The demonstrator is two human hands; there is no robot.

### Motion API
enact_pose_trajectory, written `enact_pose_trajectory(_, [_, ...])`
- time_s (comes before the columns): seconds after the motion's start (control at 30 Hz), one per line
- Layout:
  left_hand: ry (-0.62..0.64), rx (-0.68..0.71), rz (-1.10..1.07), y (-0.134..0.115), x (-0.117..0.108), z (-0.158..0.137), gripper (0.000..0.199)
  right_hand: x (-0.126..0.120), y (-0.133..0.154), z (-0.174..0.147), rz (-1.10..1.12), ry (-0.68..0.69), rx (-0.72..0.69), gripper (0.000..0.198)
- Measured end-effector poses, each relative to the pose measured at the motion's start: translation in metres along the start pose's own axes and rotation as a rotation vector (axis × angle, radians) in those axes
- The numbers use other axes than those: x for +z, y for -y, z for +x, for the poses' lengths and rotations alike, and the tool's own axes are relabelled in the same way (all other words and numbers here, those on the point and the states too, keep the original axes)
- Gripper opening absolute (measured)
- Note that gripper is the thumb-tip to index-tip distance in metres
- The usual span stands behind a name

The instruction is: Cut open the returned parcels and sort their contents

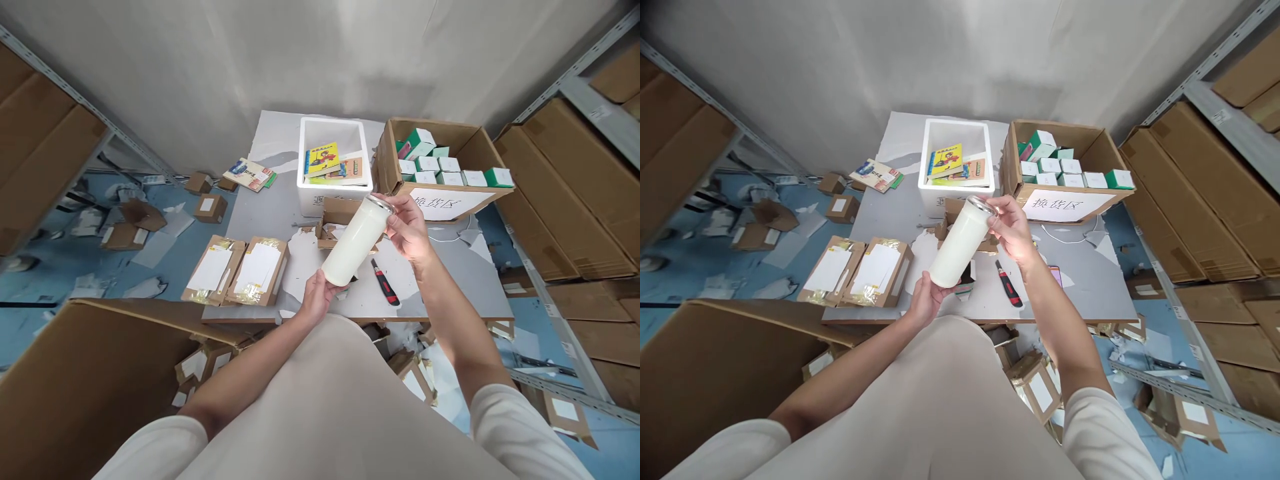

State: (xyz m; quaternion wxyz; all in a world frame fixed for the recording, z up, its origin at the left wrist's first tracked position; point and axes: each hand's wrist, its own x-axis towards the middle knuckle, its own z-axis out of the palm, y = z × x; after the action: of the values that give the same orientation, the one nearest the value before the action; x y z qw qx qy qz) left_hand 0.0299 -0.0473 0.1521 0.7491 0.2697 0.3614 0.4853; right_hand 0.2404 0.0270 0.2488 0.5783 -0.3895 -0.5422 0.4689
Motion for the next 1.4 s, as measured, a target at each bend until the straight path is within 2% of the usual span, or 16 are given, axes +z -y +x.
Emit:
enact_pose_trajectory(0.07, [0.0,0.028,-0.002,-0.001,0.0,0.0,0.07,0.004,-0.001,0.0,0.005,-0.049,-0.017,0.043])
enact_pose_trajectory(0.23, [0.063,0.081,0.074,-0.001,-0.004,0.002,0.084,0.002,-0.007,0.0,0.001,-0.12,-0.03,0.039])
enact_pose_trajectory(0.33, [0.092,0.04,0.07,-0.001,-0.008,0.002,0.074,-0.006,-0.006,-0.002,0.041,-0.044,0.007,0.047])
enact_pose_trajectory(0.47, [0.145,-0.027,0.072,0.003,-0.014,0.0,0.076,-0.015,-0.002,-0.004,0.099,0.102,0.13,0.052])
enact_pose_trajectory(0.57, [0.191,-0.039,0.128,0.006,-0.02,0.003,0.077,-0.012,-0.003,-0.004,0.086,0.075,0.133,0.049])
enact_pose_trajectory(0.67, [0.186,0.123,0.353,0.006,-0.029,0.014,0.081,-0.008,-0.008,-0.008,0.034,-0.023,0.094,0.049])
enact_pose_trajectory(0.77, [0.117,0.351,0.755,0.007,-0.038,0.033,0.089,-0.008,-0.019,-0.021,-0.015,-0.126,0.078,0.049])
enact_pose_trajectory(0.87, [0.122,0.397,1.028,0.019,-0.041,0.054,0.099,-0.011,-0.038,-0.041,-0.042,-0.226,0.069,0.048])
enact_pose_trajectory(0.93, [0.152,0.375,1.081,0.03,-0.041,0.066,0.09,-0.013,-0.053,-0.055,-0.061,-0.286,0.065,0.05])
enact_pose_trajectory(1.1, [0.182,0.391,1.08,0.047,-0.043,0.072,0.056,-0.024,-0.075,-0.081,-0.197,-0.347,0.093,0.055])
enact_pose_trajectory(1.23, [0.181,0.308,0.958,0.042,-0.051,0.063,0.049,-0.032,-0.068,-0.087,-0.37,-0.336,0.025,0.05])
enact_pose_trajectory(1.33, [0.241,0.2,0.795,0.039,-0.058,0.057,0.051,-0.03,-0.062,-0.089,-0.463,-0.223,-0.042,0.042])
enact_pose_trajectory(1.4, [0.246,0.155,0.697,0.038,-0.063,0.055,0.051,-0.024,-0.064,-0.092,-0.531,-0.064,-0.022,0.039])
